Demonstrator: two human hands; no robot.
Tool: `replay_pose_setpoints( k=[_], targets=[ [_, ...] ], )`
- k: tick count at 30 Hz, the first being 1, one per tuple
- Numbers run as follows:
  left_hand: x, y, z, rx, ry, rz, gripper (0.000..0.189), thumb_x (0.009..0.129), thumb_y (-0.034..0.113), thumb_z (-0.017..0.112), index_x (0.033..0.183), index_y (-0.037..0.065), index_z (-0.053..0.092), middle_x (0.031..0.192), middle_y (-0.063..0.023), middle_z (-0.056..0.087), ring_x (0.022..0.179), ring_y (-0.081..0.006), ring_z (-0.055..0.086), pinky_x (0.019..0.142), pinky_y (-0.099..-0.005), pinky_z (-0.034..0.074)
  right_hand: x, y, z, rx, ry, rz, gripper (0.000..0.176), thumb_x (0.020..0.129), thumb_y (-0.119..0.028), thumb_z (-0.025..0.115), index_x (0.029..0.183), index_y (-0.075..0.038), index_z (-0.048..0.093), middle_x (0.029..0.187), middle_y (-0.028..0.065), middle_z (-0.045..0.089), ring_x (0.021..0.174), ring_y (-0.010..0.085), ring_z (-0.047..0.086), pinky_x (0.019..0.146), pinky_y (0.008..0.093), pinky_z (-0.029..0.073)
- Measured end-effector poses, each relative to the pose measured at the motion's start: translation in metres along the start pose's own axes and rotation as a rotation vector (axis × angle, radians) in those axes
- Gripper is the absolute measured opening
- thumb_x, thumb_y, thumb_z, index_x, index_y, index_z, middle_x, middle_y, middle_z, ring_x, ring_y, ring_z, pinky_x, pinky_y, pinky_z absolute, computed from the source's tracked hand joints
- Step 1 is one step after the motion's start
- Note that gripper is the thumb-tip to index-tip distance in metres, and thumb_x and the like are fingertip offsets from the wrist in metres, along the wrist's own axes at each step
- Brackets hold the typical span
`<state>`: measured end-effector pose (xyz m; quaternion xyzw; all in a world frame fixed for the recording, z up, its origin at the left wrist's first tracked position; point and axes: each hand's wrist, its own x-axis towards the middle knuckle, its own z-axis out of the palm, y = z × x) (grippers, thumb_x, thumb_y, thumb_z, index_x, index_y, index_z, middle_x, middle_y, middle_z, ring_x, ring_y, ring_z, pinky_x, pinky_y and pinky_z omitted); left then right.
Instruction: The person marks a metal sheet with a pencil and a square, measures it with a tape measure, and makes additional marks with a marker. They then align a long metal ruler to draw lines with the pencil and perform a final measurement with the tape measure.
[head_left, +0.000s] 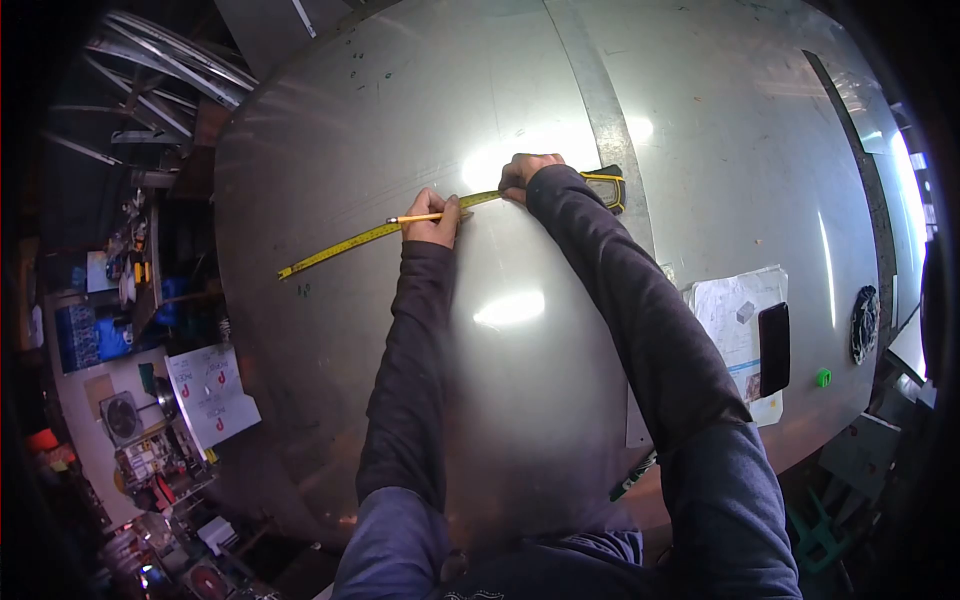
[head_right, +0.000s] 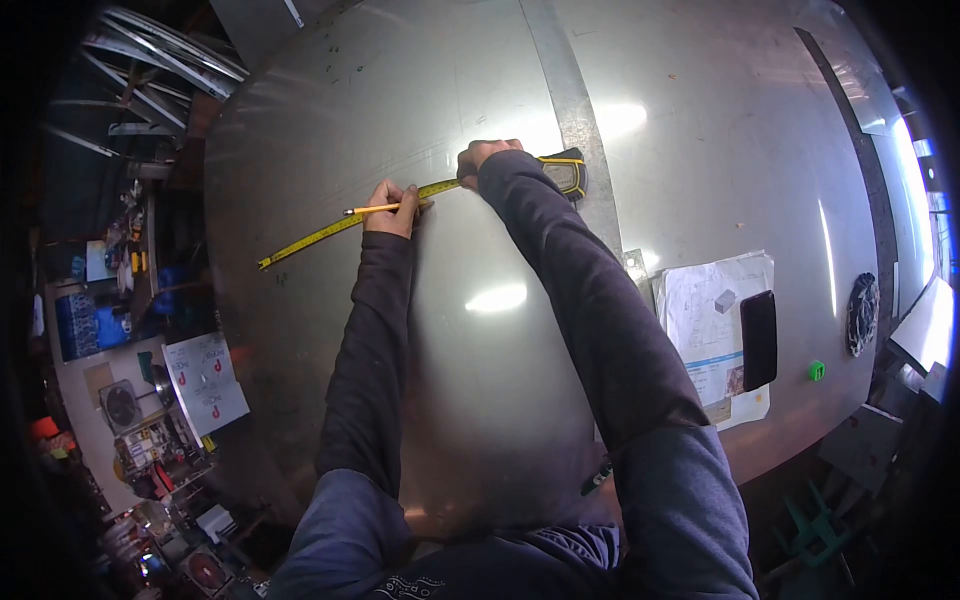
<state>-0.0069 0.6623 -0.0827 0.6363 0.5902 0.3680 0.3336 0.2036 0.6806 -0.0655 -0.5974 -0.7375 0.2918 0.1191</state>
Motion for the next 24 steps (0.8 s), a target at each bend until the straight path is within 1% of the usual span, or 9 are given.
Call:
replay_pose_setpoints(
  k=[7,10,12,14,15,18,20,22,24],
  targets=[
    [-0.005,0.008,0.007,-0.044,0.1,0.023,0.029,0.084,0.015,0.063,0.067,0.006,0.042,0.054,-0.0007,0.05,0.049,-0.0068,0.046,0.046,-0.0243,0.037,-0.002,-0.001,-0.001,0.013,-0.003,0.011,0.011,0.076,-0.023,0.068,0.086,-0.018,0.067,0.092,-0.0001,0.065,0.089,0.0192,0.062,0.088,0.0337,0.043],
    [-0.002,0.006,0.003,0.145,0.073,0.091,0.027,0.084,0.015,0.064,0.069,0.006,0.043,0.054,-0.0007,0.05,0.048,-0.0072,0.046,0.047,-0.0239,0.038,0.0,0.0,0.001,0.008,0.0,0.018,0.011,0.076,-0.023,0.068,0.085,-0.018,0.067,0.093,0.0002,0.065,0.089,0.0192,0.062,0.088,0.0331,0.043],
    [0.002,-0.006,-0.009,0.171,-0.222,0.039,0.025,0.085,0.015,0.064,0.07,0.006,0.045,0.057,-0.0008,0.051,0.049,-0.0074,0.045,0.046,-0.0236,0.037,-0.005,-0.005,-0.002,0.024,0.002,0.006,0.011,0.076,-0.023,0.068,0.085,-0.017,0.066,0.092,0.0006,0.064,0.09,0.0195,0.062,0.088,0.0332,0.043],
    [-0.014,0.003,-0.021,-0.066,-0.108,0.002,0.023,0.085,0.016,0.063,0.072,0.007,0.047,0.056,-0.0003,0.05,0.05,-0.0076,0.045,0.046,-0.0235,0.036,-0.007,-0.006,-0.005,0.006,0.062,-0.045,0.01,0.077,-0.021,0.067,0.085,-0.015,0.064,0.09,0.0016,0.062,0.091,0.0206,0.06,0.085,0.0341,0.044],
    [-0.028,0.009,-0.028,-0.306,-0.01,-0.04,0.021,0.085,0.017,0.063,0.075,0.008,0.048,0.054,0.0002,0.048,0.051,-0.0079,0.045,0.045,-0.0233,0.035,-0.009,-0.006,-0.002,-0.025,0.11,-0.083,0.01,0.078,-0.02,0.066,0.085,-0.014,0.062,0.09,0.0022,0.061,0.092,0.0214,0.059,0.084,0.035,0.044],
    [-0.103,0.032,-0.069,-0.43,0.125,-0.201,0.016,0.088,0.013,0.061,0.086,0.009,0.045,0.055,0.0014,0.048,0.045,-0.0054,0.04,0.04,-0.0205,0.03,0.002,0.011,-0.002,-0.03,0.287,-0.095,0.012,0.079,-0.018,0.063,0.089,-0.014,0.06,0.092,0.0037,0.059,0.097,0.0223,0.057,0.085,0.0376,0.043],
    [-0.167,0.007,-0.102,-0.441,0.168,-0.239,0.016,0.087,0.013,0.061,0.084,0.009,0.046,0.054,0.0032,0.043,0.043,-0.0051,0.038,0.037,-0.0204,0.029,-0.003,0.018,-0.024,-0.013,0.429,-0.106,0.021,0.079,-0.021,0.064,0.099,-0.017,0.06,0.099,0.0049,0.058,0.101,0.0235,0.055,0.086,0.0386,0.043],
    [-0.234,0.007,-0.131,-0.424,0.238,-0.353,0.016,0.087,0.01,0.061,0.083,0.007,0.046,0.06,0.0004,0.046,0.044,-0.0056,0.039,0.04,-0.0211,0.034,-0.017,0.03,-0.056,-0.071,0.557,-0.121,0.038,0.076,-0.027,0.069,0.112,-0.021,0.056,0.104,0.0055,0.059,0.1,0.024,0.057,0.088,0.0395,0.043],
    [-0.293,-0.003,-0.161,-0.353,0.228,-0.38,0.012,0.086,0.009,0.062,0.09,0.002,0.053,0.073,-0.0068,0.059,0.057,-0.0097,0.053,0.05,-0.0231,0.047,-0.043,0.046,-0.099,0.054,0.599,-0.167,0.041,0.075,-0.026,0.071,0.113,-0.019,0.056,0.101,0.0069,0.061,0.092,0.0259,0.061,0.083,0.0368,0.048]
  ],
)
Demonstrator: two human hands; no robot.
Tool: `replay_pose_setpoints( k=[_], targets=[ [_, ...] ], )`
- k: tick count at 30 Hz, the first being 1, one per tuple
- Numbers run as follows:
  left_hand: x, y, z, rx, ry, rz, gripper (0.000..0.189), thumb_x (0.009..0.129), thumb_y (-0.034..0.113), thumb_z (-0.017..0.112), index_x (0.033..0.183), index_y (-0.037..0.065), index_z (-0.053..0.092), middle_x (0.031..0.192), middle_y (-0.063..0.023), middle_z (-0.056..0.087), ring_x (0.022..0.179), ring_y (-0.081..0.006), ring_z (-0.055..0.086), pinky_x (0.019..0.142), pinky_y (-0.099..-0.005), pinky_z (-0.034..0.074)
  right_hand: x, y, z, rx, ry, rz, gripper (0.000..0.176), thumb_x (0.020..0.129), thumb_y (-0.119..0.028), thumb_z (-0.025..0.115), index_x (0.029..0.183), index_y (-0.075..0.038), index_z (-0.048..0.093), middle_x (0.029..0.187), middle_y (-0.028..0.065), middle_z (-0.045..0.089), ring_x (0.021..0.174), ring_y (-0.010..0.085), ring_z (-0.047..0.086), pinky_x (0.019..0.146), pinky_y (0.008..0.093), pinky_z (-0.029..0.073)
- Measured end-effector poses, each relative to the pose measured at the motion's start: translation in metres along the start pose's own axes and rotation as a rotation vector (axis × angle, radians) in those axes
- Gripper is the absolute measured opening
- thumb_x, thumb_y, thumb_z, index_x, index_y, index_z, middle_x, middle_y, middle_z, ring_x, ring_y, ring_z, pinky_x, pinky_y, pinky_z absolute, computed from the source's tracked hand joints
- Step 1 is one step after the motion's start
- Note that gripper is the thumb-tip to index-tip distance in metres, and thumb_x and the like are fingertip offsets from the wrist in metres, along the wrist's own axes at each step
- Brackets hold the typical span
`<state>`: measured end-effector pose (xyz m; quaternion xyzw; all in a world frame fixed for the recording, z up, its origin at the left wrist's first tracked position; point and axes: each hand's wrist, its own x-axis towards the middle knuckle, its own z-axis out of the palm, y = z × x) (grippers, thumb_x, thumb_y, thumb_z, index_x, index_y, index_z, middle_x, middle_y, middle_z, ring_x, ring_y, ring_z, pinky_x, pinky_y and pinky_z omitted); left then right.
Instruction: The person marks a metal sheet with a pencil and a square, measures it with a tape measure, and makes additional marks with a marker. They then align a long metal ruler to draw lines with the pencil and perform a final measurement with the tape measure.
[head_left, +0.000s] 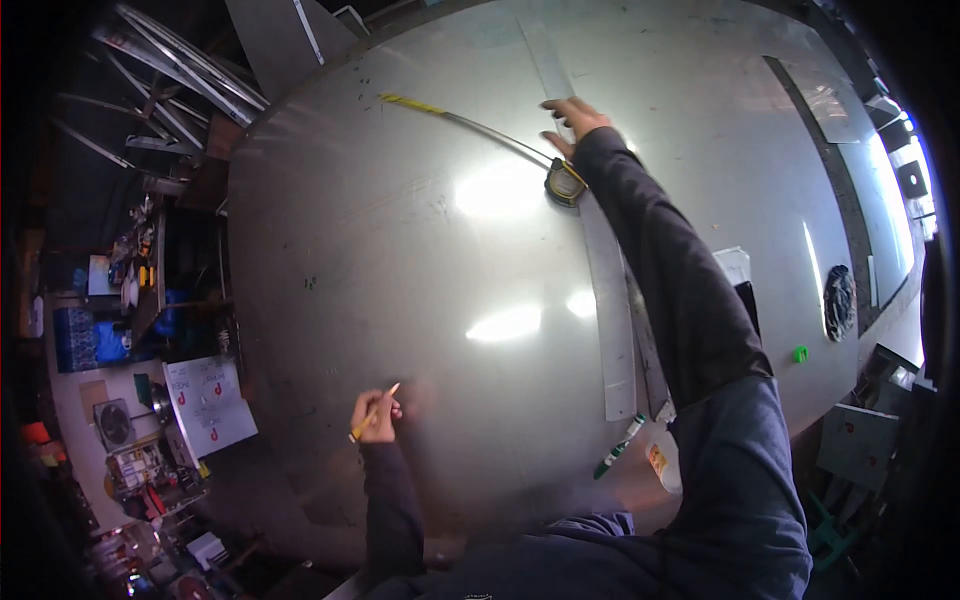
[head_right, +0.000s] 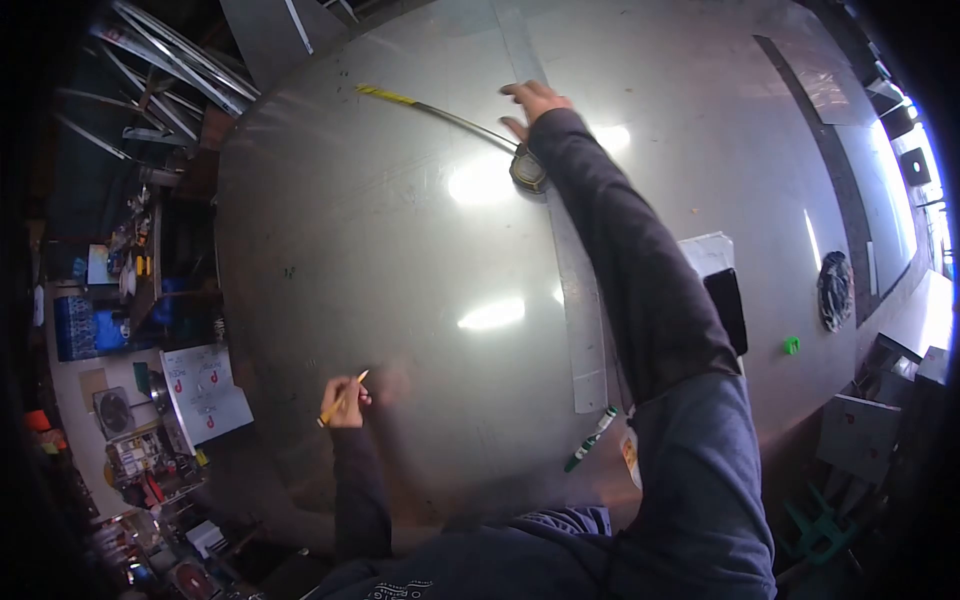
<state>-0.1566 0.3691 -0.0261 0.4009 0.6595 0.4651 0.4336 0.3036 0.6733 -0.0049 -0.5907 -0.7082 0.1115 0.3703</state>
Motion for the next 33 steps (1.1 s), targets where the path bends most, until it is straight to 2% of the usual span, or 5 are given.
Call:
replay_pose_setpoints(
  k=[5,9,19,27,33],
  targets=[
    [-0.083,0.045,-0.037,-0.426,0.14,-0.297,0.034,0.093,0.036,0.049,0.103,0.005,0.055,0.083,-0.0104,0.063,0.066,-0.0148,0.058,0.056,-0.0324,0.055,-0.065,0.021,-0.13,-0.063,0.102,0.084,0.033,0.078,-0.016,0.068,0.11,-0.013,0.06,0.089,0.0053,0.064,0.07,0.0158,0.064,0.069,0.0293,0.052],
    [-0.12,0.01,-0.089,-0.001,0.148,0.014,0.038,0.094,0.043,0.045,0.101,0.007,0.052,0.077,-0.0054,0.054,0.065,-0.0121,0.053,0.055,-0.0315,0.053,-0.177,0.024,-0.211,-0.127,0.136,0.244,0.029,0.079,-0.016,0.066,0.108,-0.013,0.061,0.086,0.0045,0.066,0.07,0.0139,0.064,0.069,0.0274,0.052],
    [-0.264,0.018,-0.096,-0.357,-0.004,0.046,0.037,0.095,0.017,0.046,0.131,0.006,0.043,0.102,-0.002,0.056,0.075,-0.0087,0.056,0.056,-0.025,0.055,-0.468,-0.001,-0.242,-0.281,0.058,0.373,0.019,0.072,-0.017,0.066,0.091,-0.011,0.067,0.076,0.0069,0.066,0.069,0.0202,0.065,0.068,0.0308,0.051],
    [-0.371,-0.027,-0.092,-0.244,0.118,0.141,0.032,0.092,0.008,0.049,0.124,0.003,0.047,0.097,-0.008,0.061,0.059,-0.0076,0.054,0.045,-0.0194,0.046,-0.472,-0.035,-0.227,-0.102,-0.152,0.357,0.02,0.073,-0.015,0.064,0.091,-0.007,0.066,0.084,0.0108,0.066,0.079,0.0248,0.065,0.076,0.0354,0.051],
    [-0.414,-0.047,-0.053,-0.214,0.201,-0.076,0.031,0.09,0.008,0.053,0.121,0.005,0.049,0.083,-0.0013,0.059,0.051,-0.0037,0.045,0.037,-0.0176,0.035,-0.441,0.025,-0.235,-0.192,0.072,0.302,0.024,0.071,-0.02,0.069,0.093,-0.011,0.066,0.091,0.0122,0.064,0.086,0.029,0.062,0.08,0.037,0.049]
  ],
)
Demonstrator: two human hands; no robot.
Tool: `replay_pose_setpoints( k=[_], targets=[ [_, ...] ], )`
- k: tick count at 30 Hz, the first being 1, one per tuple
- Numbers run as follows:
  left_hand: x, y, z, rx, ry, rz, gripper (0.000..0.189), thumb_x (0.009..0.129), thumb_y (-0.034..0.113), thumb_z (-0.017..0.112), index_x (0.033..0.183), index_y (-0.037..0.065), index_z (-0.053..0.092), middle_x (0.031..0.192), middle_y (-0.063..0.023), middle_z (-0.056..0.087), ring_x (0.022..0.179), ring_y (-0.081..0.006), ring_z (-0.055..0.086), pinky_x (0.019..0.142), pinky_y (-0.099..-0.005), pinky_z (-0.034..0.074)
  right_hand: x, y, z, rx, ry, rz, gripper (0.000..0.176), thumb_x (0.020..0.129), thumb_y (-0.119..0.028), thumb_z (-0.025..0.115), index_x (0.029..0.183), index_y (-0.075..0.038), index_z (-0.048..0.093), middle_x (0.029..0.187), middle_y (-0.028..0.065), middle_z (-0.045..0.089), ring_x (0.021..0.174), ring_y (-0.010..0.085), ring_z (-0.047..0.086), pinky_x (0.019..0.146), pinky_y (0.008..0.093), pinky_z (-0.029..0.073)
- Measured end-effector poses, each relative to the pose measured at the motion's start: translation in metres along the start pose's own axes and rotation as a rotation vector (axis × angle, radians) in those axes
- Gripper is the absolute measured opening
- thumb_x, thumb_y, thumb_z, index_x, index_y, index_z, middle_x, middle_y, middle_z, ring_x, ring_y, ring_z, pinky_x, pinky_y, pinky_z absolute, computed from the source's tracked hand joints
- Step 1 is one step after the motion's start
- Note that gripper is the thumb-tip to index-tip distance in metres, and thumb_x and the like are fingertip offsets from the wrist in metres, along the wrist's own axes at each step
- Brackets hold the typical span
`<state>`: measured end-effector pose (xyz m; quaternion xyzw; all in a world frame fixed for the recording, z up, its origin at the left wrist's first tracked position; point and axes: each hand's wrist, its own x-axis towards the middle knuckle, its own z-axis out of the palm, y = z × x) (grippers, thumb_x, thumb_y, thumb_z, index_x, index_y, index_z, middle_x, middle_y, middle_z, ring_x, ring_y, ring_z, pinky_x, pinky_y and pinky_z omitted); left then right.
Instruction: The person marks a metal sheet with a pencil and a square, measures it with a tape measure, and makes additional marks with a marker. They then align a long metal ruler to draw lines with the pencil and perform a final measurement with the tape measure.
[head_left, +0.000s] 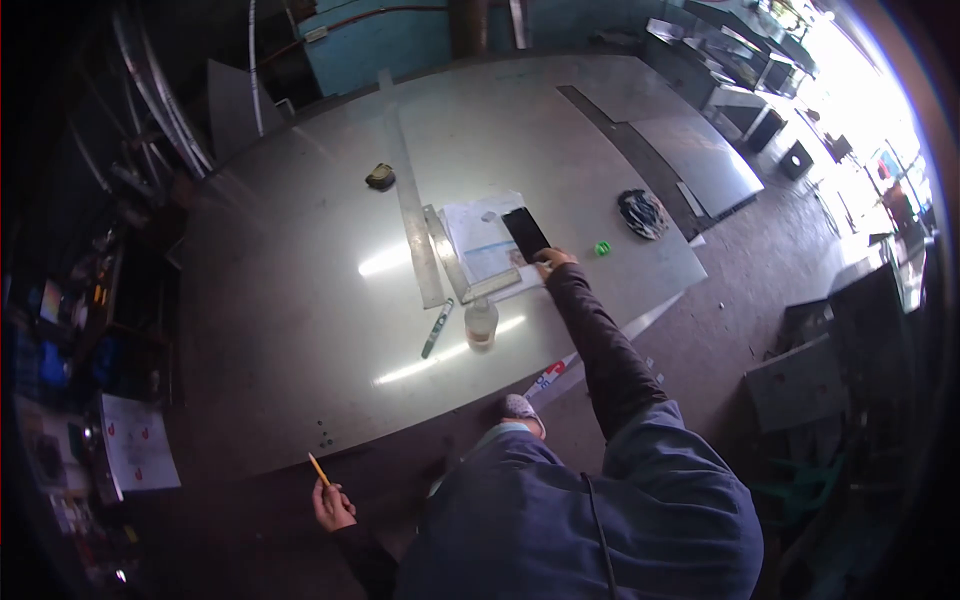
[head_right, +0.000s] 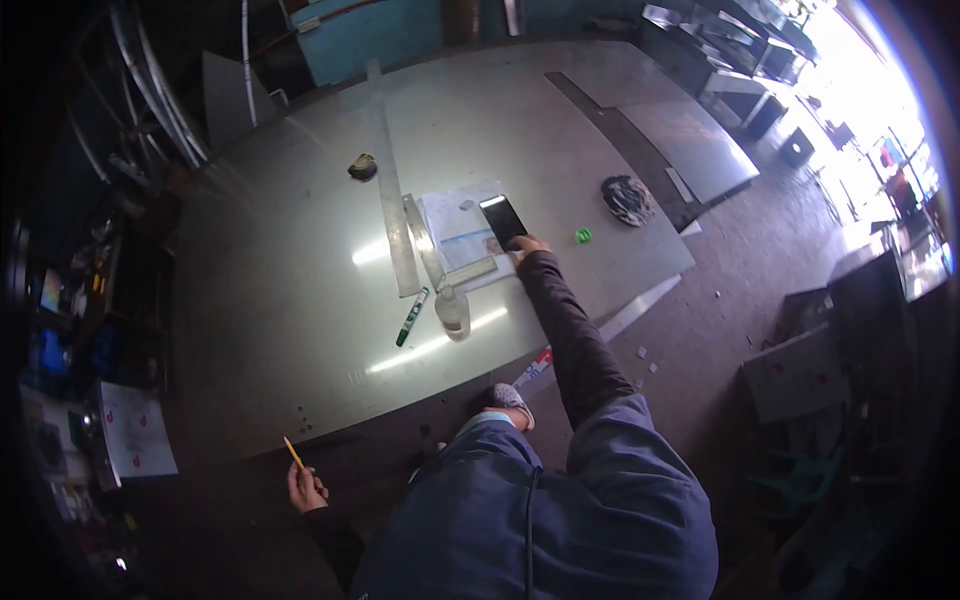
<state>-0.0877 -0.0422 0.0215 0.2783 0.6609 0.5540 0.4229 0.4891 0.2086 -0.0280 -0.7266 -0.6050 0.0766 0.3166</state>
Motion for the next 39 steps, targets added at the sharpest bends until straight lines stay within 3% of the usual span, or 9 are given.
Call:
replay_pose_setpoints(
  k=[2,5,10,13,17,23,26,37,39],
  targets=[
    [-0.008,-0.017,0.017,0.044,0.036,0.006,0.034,0.088,0.008,0.057,0.12,0.005,0.049,0.076,-0.0009,0.056,0.047,-0.0042,0.043,0.035,-0.0181,0.033,0.017,0.056,0.003,-0.148,0.155,0.037,0.03,0.071,-0.023,0.071,0.099,-0.015,0.065,0.1,0.0128,0.062,0.099,0.0327,0.056,0.089,0.0398,0.045],
    [-0.028,0.004,0.074,-0.068,0.044,-0.017,0.03,0.09,0.009,0.054,0.119,0.004,0.05,0.074,-0.0025,0.055,0.045,-0.0048,0.042,0.035,-0.0186,0.032,0.029,0.093,-0.025,-0.407,-0.049,0.464,0.061,0.071,-0.04,0.07,0.126,-0.028,0.047,0.131,0.0147,0.042,0.119,0.0366,0.041,0.095,0.0473,0.041],
    [-0.042,0.046,0.167,-0.087,-0.055,0.044,0.025,0.094,0.013,0.05,0.116,0.001,0.054,0.066,-0.0001,0.048,0.044,-0.0034,0.038,0.037,-0.0183,0.03,0.039,0.21,-0.008,-0.34,-0.182,0.201,0.053,0.065,-0.024,0.071,0.115,-0.023,0.057,0.109,0.0203,0.055,0.106,0.0369,0.047,0.091,0.0476,0.041],
    [-0.055,0.075,0.209,-0.05,-0.033,0.06,0.024,0.093,0.013,0.05,0.114,0.002,0.055,0.065,0.0031,0.045,0.047,-0.0022,0.036,0.04,-0.017,0.029,0.044,0.203,-0.026,-0.269,-0.225,0.079,0.046,0.067,-0.021,0.074,0.109,-0.013,0.057,0.093,0.0153,0.06,0.091,0.0305,0.058,0.079,0.0438,0.049],
    [-0.073,0.108,0.247,0.018,-0.115,0.145,0.022,0.093,0.013,0.051,0.11,0.001,0.059,0.065,0.0056,0.044,0.053,-0.0013,0.036,0.047,-0.0171,0.028,0.052,0.125,-0.042,0.65,-0.085,0.421,0.037,0.077,-0.021,0.073,0.104,-0.004,0.054,0.083,0.0072,0.06,0.061,0.0135,0.06,0.051,0.0258,0.053],
    [-0.102,0.15,0.291,0.165,-0.341,0.293,0.024,0.093,0.014,0.051,0.11,0.001,0.061,0.057,0.0026,0.045,0.052,-0.0017,0.038,0.048,-0.019,0.031,0.017,-0.087,-0.11,1.064,-0.417,0.069,0.028,0.08,-0.001,0.065,0.106,-0.001,0.053,0.096,0.0101,0.062,0.071,0.0148,0.062,0.06,0.0277,0.054],
    [-0.108,0.168,0.295,0.19,-0.43,0.295,0.025,0.094,0.015,0.049,0.111,0.001,0.061,0.056,0.0014,0.045,0.049,-0.0023,0.039,0.046,-0.0198,0.032,-0.008,-0.172,-0.132,1.333,-0.677,0.276,0.035,0.084,-0.002,0.061,0.118,0.001,0.052,0.096,0.0091,0.061,0.07,0.0137,0.062,0.066,0.0276,0.055],
    [-0.101,0.165,0.261,0.177,-0.45,0.346,0.024,0.094,0.013,0.049,0.107,-0.001,0.063,0.055,0.0022,0.045,0.048,-0.0025,0.039,0.044,-0.0204,0.03,-0.047,-0.225,-0.118,1.353,-0.884,0.15,0.039,0.087,-0.01,0.061,0.122,0.001,0.051,0.1,0.0117,0.062,0.085,0.0219,0.065,0.075,0.0334,0.057],
    [-0.098,0.159,0.253,0.12,-0.51,0.163,0.029,0.096,0.017,0.045,0.112,-0.002,0.059,0.052,0.0045,0.037,0.044,-0.0028,0.032,0.042,-0.0204,0.026,-0.051,-0.229,-0.12,1.321,-0.857,0.023,0.035,0.086,-0.006,0.061,0.119,0.001,0.054,0.099,0.0107,0.063,0.089,0.02,0.064,0.079,0.0321,0.055]
  ],
)
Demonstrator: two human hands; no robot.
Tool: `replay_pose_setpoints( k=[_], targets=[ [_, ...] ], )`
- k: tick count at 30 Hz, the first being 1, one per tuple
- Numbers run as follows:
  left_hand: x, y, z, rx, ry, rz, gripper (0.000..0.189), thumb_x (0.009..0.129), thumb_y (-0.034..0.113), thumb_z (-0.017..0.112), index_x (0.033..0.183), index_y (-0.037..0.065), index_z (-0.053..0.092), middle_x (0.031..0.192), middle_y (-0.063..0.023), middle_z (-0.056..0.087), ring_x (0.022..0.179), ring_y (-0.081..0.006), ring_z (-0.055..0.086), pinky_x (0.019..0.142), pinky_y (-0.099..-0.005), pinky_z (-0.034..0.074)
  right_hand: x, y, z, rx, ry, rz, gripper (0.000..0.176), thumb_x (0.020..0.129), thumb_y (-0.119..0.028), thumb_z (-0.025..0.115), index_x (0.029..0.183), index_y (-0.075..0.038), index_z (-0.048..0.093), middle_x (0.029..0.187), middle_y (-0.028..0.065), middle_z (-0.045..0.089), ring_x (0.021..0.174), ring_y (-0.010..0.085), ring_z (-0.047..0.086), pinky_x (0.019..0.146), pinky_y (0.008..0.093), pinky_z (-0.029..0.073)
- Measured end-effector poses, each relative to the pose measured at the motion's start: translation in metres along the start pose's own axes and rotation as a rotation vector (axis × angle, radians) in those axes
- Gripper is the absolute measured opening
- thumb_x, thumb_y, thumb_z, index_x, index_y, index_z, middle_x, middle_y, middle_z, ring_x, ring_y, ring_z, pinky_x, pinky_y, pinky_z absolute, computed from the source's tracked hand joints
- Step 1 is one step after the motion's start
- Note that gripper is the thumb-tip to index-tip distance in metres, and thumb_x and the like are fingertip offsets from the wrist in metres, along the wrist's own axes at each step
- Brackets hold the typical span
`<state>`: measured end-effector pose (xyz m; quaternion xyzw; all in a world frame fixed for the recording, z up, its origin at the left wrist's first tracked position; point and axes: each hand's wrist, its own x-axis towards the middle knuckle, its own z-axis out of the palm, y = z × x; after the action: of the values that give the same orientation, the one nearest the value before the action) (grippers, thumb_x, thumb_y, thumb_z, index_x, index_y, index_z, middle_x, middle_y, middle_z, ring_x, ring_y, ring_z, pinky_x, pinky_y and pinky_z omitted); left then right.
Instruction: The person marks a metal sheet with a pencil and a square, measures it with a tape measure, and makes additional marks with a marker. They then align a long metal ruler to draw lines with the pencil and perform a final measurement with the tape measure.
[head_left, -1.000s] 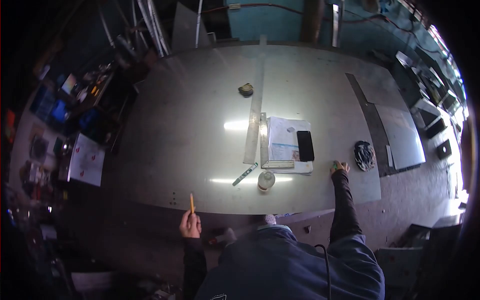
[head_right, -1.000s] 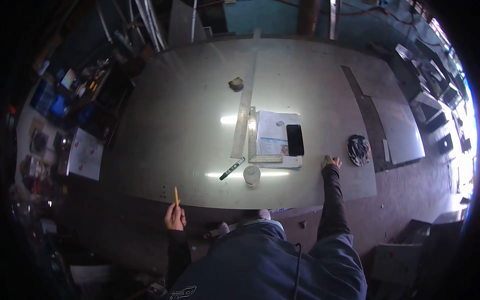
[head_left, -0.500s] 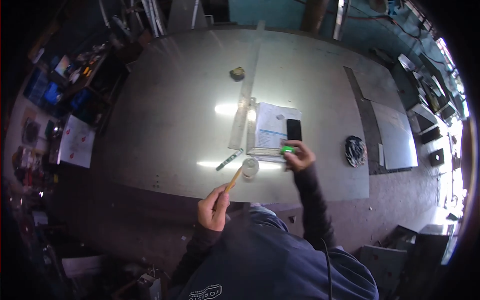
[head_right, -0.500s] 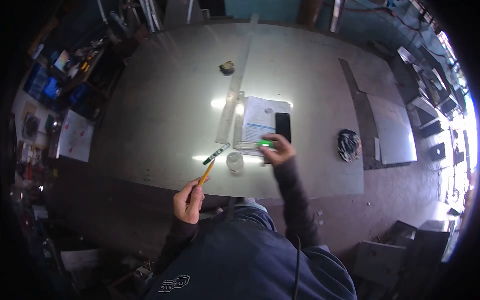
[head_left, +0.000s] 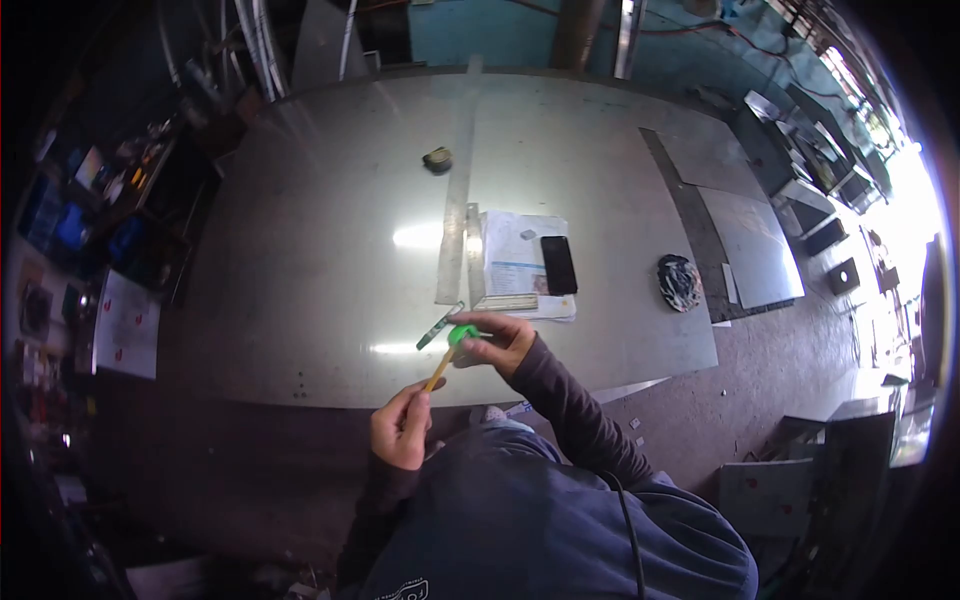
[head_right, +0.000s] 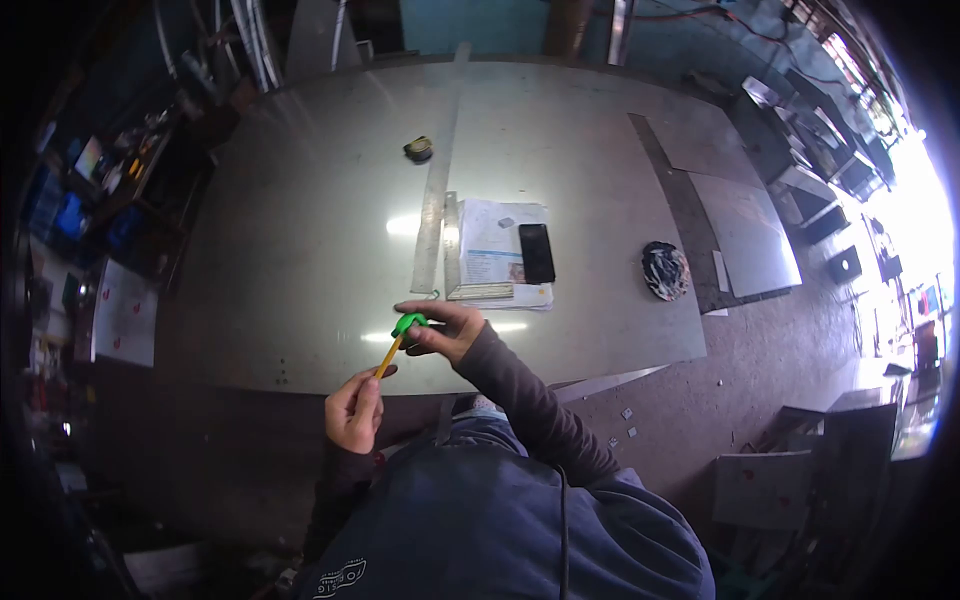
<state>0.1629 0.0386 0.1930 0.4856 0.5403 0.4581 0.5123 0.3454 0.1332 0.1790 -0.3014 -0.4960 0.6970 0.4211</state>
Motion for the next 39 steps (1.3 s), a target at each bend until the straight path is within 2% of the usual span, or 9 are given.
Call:
replay_pose_setpoints(
  k=[4,8,20,22,23,27,31,33,39],
  targets=[
    [0.002,-0.004,-0.025,-0.893,-0.502,-0.545,0.047,0.1,0.033,0.024,0.125,-0.001,0.045,0.052,0.006,0.019,0.038,-0.0058,0.018,0.038,-0.0205,0.023,-0.008,-0.01,-0.003,-0.235,-0.265,-0.133,0.03,0.083,0.001,0.061,0.112,-0.005,0.062,0.101,0.0078,0.064,0.089,0.0131,0.062,0.081,0.0261,0.052],
    [-0.009,-0.029,-0.027,-1.258,-0.83,-0.615,0.045,0.101,0.033,0.026,0.127,0.0,0.042,0.051,0.0051,0.022,0.038,-0.0066,0.02,0.038,-0.0214,0.023,-0.015,-0.018,0.002,-0.326,-0.325,-0.126,0.028,0.082,0.002,0.062,0.11,-0.005,0.064,0.102,0.0093,0.065,0.09,0.0144,0.063,0.081,0.0259,0.052],
    [-0.009,-0.013,-0.028,-0.042,-0.234,0.094,0.028,0.095,0.024,0.048,0.108,0.002,0.06,0.054,-0.0048,0.053,0.043,-0.0106,0.047,0.042,-0.0237,0.036,-0.017,-0.022,0.014,-0.329,-0.256,-0.001,0.027,0.078,0.002,0.067,0.105,-0.002,0.066,0.097,0.0091,0.068,0.088,0.0117,0.063,0.083,0.0242,0.05],
    [-0.01,-0.001,-0.043,-0.847,-0.641,-0.62,0.038,0.098,0.031,0.041,0.115,-0.001,0.052,0.053,-0.0025,0.049,0.04,-0.0081,0.038,0.042,-0.022,0.033,-0.016,-0.021,0.011,-0.37,-0.39,-0.028,0.03,0.08,0.001,0.065,0.11,-0.004,0.064,0.103,0.0084,0.067,0.093,0.0125,0.064,0.086,0.0247,0.049],
    [-0.011,-0.006,-0.044,-0.846,-0.63,-0.615,0.038,0.098,0.031,0.041,0.115,-0.001,0.052,0.053,-0.0025,0.049,0.04,-0.0081,0.038,0.042,-0.022,0.033,-0.016,-0.02,0.011,-0.367,-0.4,-0.031,0.03,0.08,0.001,0.065,0.11,-0.004,0.064,0.103,0.0084,0.067,0.093,0.0125,0.064,0.086,0.0247,0.049],
    [-0.013,-0.018,-0.041,-0.714,-0.721,-0.498,0.042,0.099,0.034,0.037,0.111,-0.003,0.052,0.052,-0.0024,0.046,0.039,-0.0067,0.035,0.042,-0.021,0.031,-0.017,-0.02,0.015,-0.306,-0.443,-0.074,0.029,0.078,0.004,0.066,0.106,-0.001,0.066,0.103,0.0124,0.067,0.097,0.0177,0.064,0.088,0.0269,0.049],
    [-0.011,-0.017,-0.027,-0.287,-0.38,-0.128,0.023,0.094,0.017,0.049,0.101,-0.002,0.061,0.056,-0.0069,0.056,0.042,-0.0129,0.049,0.042,-0.0237,0.035,-0.022,-0.021,0.013,-0.485,-0.288,0.008,0.029,0.078,0.002,0.067,0.107,-0.001,0.065,0.098,0.0098,0.068,0.088,0.0116,0.064,0.082,0.0237,0.05],
    [0.001,-0.016,-0.023,0.637,0.026,0.634,0.019,0.083,0.003,0.06,0.102,0.0,0.064,0.063,-0.0101,0.061,0.048,-0.0186,0.057,0.045,-0.0258,0.039,-0.025,-0.023,0.021,-0.446,-0.126,0.081,0.029,0.08,0.0,0.066,0.109,-0.001,0.064,0.097,0.008,0.069,0.085,0.0088,0.062,0.08,0.0229,0.051],
    [0.015,-0.009,-0.015,0.986,0.171,0.856,0.036,0.07,-0.001,0.067,0.105,0.007,0.066,0.08,-0.0041,0.067,0.06,-0.0167,0.061,0.052,-0.0301,0.042,-0.031,-0.018,0.021,-0.331,0.049,0.113,0.032,0.083,-0.004,0.065,0.114,-0.001,0.061,0.089,0.0083,0.068,0.08,0.0092,0.063,0.073,0.0213,0.053]
  ],
)
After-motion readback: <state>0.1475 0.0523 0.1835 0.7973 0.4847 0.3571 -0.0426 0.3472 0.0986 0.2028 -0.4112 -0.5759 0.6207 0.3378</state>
